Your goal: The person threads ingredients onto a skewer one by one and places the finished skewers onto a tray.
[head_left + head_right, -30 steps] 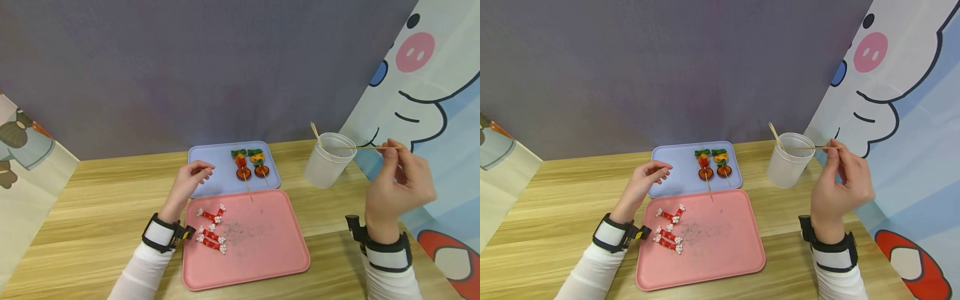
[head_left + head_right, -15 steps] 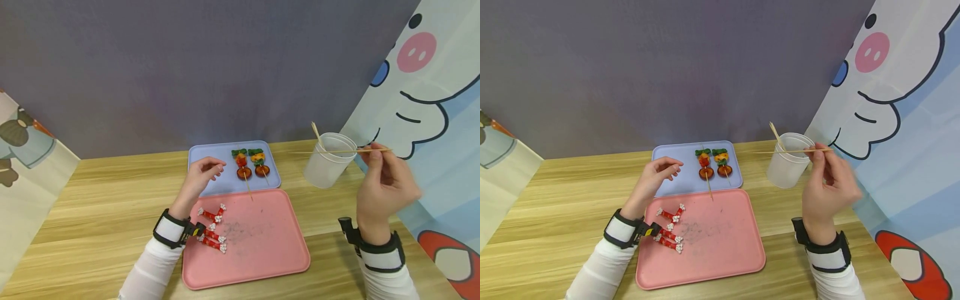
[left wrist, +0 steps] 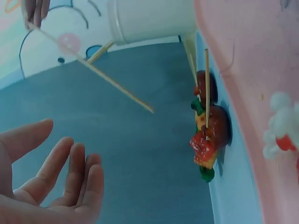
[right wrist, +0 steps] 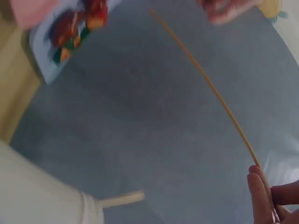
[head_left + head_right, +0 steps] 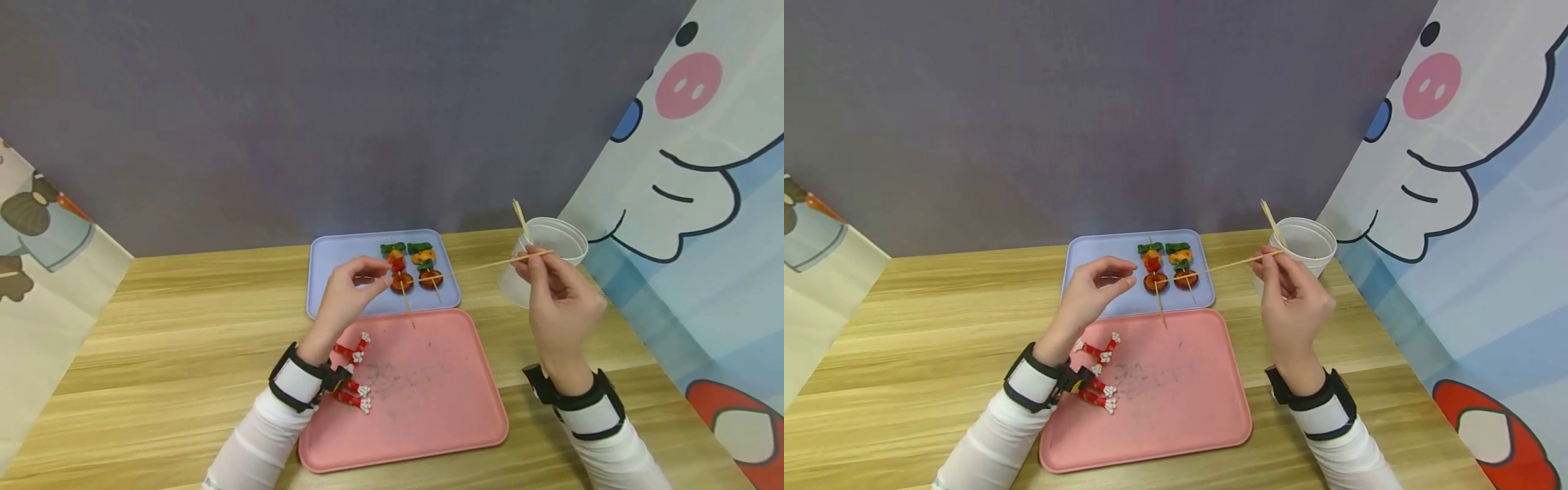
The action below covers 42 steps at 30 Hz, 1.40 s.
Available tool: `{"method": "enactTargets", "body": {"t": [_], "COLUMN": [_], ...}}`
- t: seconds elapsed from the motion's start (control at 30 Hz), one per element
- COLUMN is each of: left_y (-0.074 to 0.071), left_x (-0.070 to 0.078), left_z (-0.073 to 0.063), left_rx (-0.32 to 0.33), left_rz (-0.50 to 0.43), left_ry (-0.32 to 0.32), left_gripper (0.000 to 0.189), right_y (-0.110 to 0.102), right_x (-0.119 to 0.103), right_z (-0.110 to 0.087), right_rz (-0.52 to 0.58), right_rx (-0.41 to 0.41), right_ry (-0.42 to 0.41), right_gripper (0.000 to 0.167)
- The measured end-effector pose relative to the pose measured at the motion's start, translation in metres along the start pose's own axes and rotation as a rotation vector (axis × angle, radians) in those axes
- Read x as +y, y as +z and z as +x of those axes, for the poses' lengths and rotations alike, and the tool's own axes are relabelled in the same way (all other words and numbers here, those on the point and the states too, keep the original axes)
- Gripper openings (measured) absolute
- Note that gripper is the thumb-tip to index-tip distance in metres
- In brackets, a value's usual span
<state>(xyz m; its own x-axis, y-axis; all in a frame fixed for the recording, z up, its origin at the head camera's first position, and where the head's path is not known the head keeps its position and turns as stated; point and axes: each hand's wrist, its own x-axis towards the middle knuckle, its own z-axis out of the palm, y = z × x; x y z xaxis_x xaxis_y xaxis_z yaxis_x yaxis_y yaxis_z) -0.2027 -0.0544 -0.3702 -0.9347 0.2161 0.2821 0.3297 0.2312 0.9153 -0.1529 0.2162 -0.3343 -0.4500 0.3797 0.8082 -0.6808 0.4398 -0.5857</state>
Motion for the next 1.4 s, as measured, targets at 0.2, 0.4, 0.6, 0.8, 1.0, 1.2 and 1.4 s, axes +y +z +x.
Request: {"method": "enactTargets", "body": {"t": [0.2, 0.4, 0.6, 0.8, 1.0, 1.2, 1.4], "left_y": [0.017, 0.028, 0.032, 0.032, 0.032, 0.031, 0.03], "left_x": [0.004, 0.007, 0.007, 0.007, 0.007, 0.008, 0.011], "left_z": [-0.006, -0.011, -0.013, -0.014, -0.014, -0.014, -0.014], "left_rx": [-0.061, -0.083, -0.1, -0.107, -0.11, -0.077, 0.016], "left_rz": [0.178, 0.316, 0.354, 0.378, 0.385, 0.323, 0.195], "left_ry": [0.095, 0.16, 0.142, 0.134, 0.119, 0.118, 0.175], "left_gripper": [0.03, 0.029, 0.022, 0.012, 0.01, 0.007, 0.006], "right_y": [0.012, 0.026, 0.034, 0.039, 0.042, 0.039, 0.027], "right_x": [0.011, 0.011, 0.008, 0.008, 0.009, 0.01, 0.016], "right_z": [-0.018, -0.029, -0.035, -0.038, -0.038, -0.035, -0.034], "right_rz": [0.024, 0.134, 0.165, 0.153, 0.134, 0.116, 0.046], "right_rx": [-0.156, -0.235, -0.256, -0.262, -0.267, -0.306, -0.386], "right_ry": [0.078, 0.183, 0.225, 0.23, 0.204, 0.137, 0.106], "right_gripper": [0.011, 0.013, 0.014, 0.015, 0.015, 0.016, 0.02]}}
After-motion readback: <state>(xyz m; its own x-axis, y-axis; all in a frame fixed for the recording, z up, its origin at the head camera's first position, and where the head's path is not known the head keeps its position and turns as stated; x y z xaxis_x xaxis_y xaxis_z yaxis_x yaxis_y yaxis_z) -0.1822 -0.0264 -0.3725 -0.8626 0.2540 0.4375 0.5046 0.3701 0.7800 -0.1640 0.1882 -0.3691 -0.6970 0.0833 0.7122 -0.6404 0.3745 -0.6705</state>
